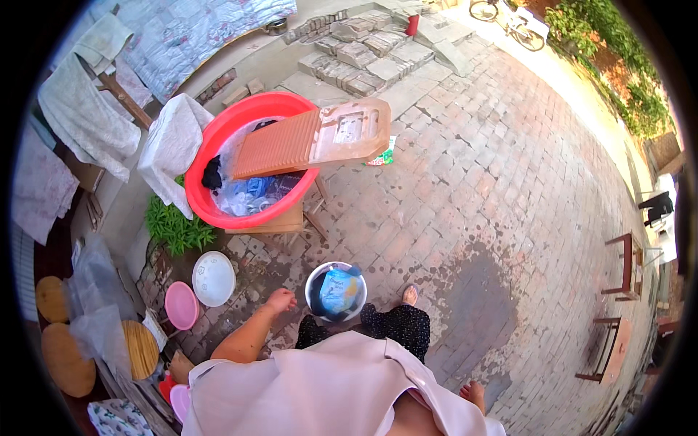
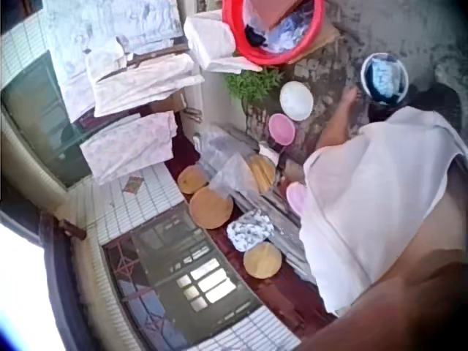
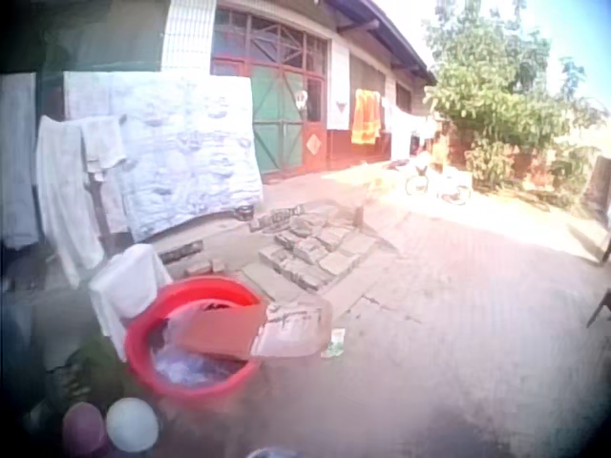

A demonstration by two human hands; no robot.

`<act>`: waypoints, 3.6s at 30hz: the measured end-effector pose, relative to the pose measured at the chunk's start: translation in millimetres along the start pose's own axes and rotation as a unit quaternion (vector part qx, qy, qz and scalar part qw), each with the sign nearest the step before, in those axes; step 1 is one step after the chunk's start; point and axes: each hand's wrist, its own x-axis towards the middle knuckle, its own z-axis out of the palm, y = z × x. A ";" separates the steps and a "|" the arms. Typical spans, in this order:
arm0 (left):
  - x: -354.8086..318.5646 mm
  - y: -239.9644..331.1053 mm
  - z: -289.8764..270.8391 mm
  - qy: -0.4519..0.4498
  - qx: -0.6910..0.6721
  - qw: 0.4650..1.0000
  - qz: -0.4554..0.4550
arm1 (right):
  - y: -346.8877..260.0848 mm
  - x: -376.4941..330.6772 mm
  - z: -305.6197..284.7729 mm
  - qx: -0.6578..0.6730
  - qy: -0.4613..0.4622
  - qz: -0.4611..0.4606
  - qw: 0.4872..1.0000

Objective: The person hand-washes clothes in a red basin using a washboard, scrubbing items against the ridges. They then rinse a garment in a pink basin, transfer it to a wooden board, and pour water over it using a red scoop before returning to scrub more clothes in the red basin.

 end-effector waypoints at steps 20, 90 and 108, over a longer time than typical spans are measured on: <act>-123.0 62.3 73.6 0.419 -0.405 0.798 0.153 | -562.2 -346.1 456.6 -0.301 -0.422 -0.481 0.707; 131.9 295.7 -201.1 0.606 -0.047 0.794 -0.023 | -222.6 -696.3 1010.9 -0.653 -0.293 -0.687 -0.124; 134.8 360.3 -220.9 0.610 0.025 0.792 0.034 | -252.9 -665.6 994.5 -0.545 -0.381 -0.735 -0.132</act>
